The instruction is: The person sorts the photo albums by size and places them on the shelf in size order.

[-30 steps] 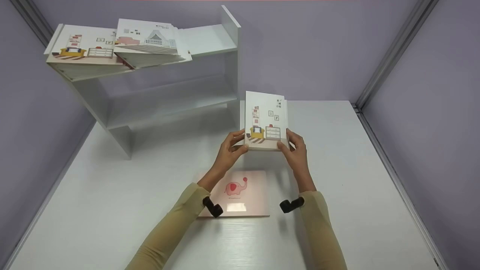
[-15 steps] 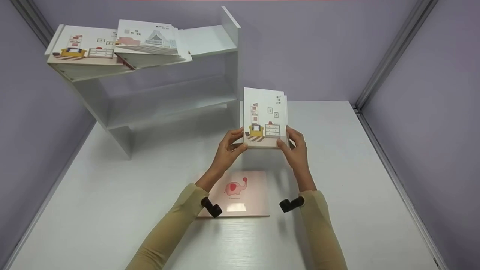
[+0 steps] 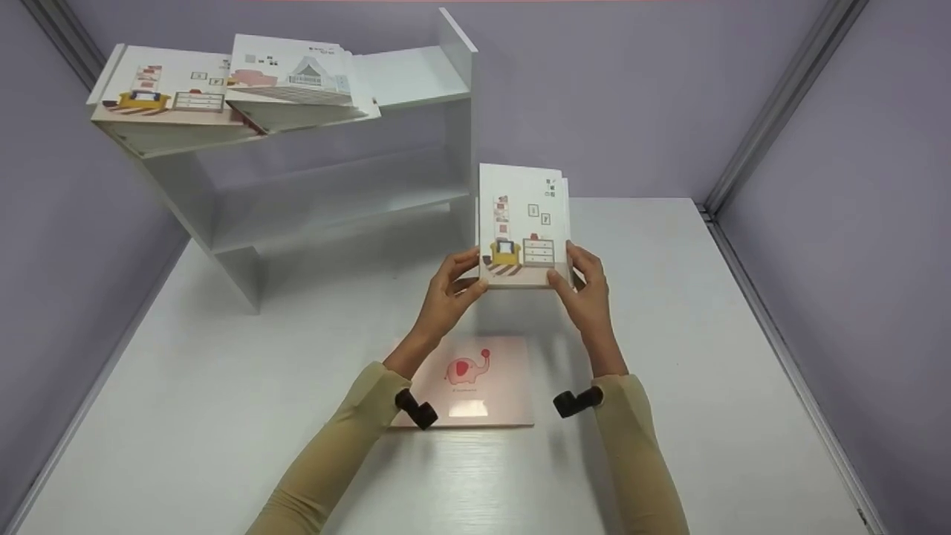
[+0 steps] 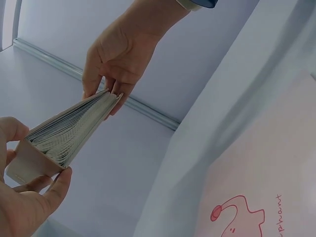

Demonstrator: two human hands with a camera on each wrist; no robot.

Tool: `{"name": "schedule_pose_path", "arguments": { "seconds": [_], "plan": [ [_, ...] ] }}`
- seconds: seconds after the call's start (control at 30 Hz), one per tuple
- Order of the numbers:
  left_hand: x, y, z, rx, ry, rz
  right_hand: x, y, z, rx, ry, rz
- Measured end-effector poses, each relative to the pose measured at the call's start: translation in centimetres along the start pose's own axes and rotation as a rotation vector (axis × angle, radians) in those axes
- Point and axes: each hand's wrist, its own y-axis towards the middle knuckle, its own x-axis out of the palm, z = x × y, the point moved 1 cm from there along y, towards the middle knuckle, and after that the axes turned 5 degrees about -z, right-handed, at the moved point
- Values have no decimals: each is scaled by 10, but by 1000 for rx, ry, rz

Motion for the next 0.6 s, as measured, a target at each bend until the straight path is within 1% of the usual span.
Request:
{"name": "schedule_pose_path", "arguments": {
  "seconds": [0.17,0.23,0.33,0.5,0.6],
  "plan": [
    [-1,0,2,11,-17,0,4,-5,-21,-24,-5,-10],
    [-1,0,3,12,-25,0,5,-5,-25,-29,-4,-13],
    [-1,-2,4,11,-30,-2,4,-4,-21,-33,2,-13],
    [-2,-4,6,16,-22,-1,2,0,-8,-51,2,-7],
    [-3,-4,7,26,-27,-4,2,1,-6,-69,1,-4]
  ]
}}
